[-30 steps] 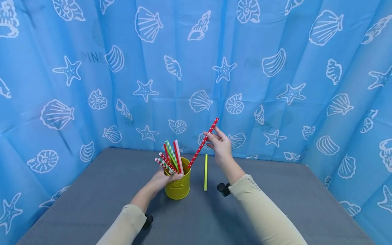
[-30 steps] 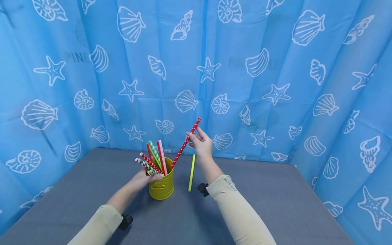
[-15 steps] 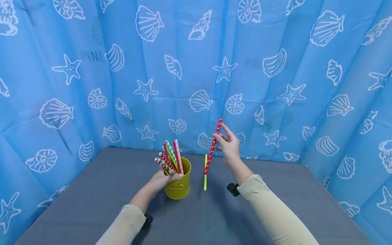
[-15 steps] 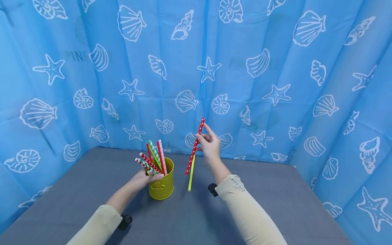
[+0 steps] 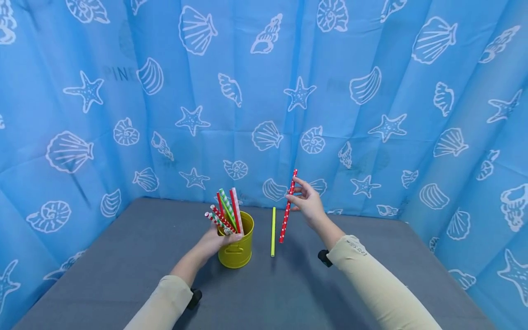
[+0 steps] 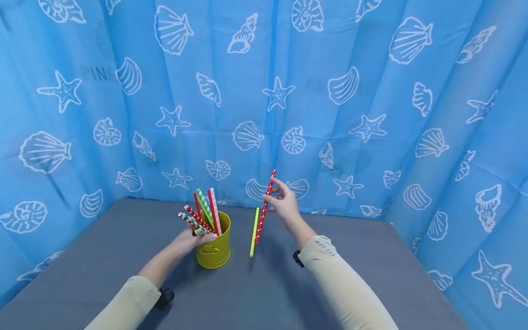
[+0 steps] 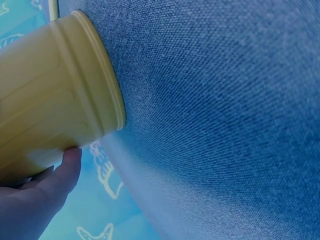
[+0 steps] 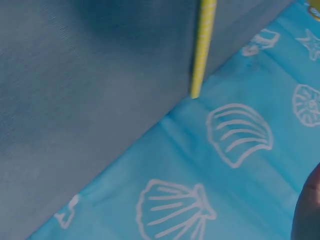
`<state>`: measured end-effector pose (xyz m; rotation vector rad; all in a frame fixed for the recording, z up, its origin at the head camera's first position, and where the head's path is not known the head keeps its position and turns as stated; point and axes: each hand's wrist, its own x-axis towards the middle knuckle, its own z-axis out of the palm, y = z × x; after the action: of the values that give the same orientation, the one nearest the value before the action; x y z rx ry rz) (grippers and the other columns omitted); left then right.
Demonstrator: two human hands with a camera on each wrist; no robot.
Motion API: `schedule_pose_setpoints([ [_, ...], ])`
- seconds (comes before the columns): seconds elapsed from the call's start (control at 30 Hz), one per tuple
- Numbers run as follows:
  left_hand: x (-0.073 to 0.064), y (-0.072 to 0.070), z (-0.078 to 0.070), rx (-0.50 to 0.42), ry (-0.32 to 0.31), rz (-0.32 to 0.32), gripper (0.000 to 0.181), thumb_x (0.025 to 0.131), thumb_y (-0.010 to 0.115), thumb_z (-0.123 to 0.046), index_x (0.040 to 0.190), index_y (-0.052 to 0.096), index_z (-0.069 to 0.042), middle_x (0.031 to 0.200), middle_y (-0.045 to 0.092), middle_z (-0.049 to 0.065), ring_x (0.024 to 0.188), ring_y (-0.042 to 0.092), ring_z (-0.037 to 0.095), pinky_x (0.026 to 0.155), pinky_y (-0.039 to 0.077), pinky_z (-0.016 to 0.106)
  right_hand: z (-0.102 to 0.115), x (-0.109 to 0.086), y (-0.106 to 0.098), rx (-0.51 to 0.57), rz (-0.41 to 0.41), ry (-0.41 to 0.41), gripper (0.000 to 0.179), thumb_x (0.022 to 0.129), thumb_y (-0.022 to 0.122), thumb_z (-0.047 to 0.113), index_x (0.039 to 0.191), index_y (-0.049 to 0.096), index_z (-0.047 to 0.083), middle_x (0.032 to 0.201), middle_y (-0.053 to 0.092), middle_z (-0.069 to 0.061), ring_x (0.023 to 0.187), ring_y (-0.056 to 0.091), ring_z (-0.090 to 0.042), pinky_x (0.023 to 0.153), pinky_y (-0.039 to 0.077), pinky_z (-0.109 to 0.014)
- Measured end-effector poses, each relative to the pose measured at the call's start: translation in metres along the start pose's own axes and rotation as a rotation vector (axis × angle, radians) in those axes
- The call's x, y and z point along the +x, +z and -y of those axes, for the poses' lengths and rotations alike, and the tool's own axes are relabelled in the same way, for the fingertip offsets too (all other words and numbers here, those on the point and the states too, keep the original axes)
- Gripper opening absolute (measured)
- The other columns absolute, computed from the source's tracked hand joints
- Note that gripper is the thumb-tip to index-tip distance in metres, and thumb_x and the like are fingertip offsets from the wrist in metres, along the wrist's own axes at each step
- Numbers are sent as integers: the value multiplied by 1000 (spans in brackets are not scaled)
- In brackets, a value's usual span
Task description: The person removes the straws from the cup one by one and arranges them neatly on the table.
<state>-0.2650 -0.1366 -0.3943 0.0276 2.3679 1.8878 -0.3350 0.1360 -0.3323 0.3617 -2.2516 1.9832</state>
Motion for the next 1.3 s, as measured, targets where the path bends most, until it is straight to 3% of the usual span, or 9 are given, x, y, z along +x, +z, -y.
schedule_pose_setpoints([
  [0.27,0,-2,1,-2,-1,4,92,85,73,-40,149,15,-9,146,35,20,131,36,37,108,27,61,-18,3,-16,-163,120,9,66,91,67,7,150,36,8,122,51,-19,106,53,-29,89,52,-40],
  [0.47,1,-2,3,1,-12,-7,93,85,73,-40,149,13,-10,146,34,21,131,36,39,108,27,62,-39,9,-27,-210,194,9,67,90,69,6,148,37,3,121,53,-22,111,51,-33,92,51,-43],
  [0.8,-1,-2,2,5,1,-1,90,86,73,-40,149,17,-9,146,35,20,131,35,38,108,27,62,-67,13,-30,-308,251,35,67,88,70,5,147,37,-1,116,54,-20,107,52,-32,89,50,-48],
  [1.03,1,-2,3,11,9,-8,89,85,73,-41,149,20,-8,145,38,19,130,38,37,107,29,61,-79,18,-23,-402,288,105,66,90,69,8,146,37,-3,116,57,-21,105,54,-31,88,48,-45],
  [1.3,1,1,4,1,15,-6,88,85,73,-39,148,22,-6,144,39,19,129,38,37,107,29,61,-93,22,-20,-425,291,267,62,90,70,13,144,42,3,108,59,-10,87,51,-20,65,43,-32],
])
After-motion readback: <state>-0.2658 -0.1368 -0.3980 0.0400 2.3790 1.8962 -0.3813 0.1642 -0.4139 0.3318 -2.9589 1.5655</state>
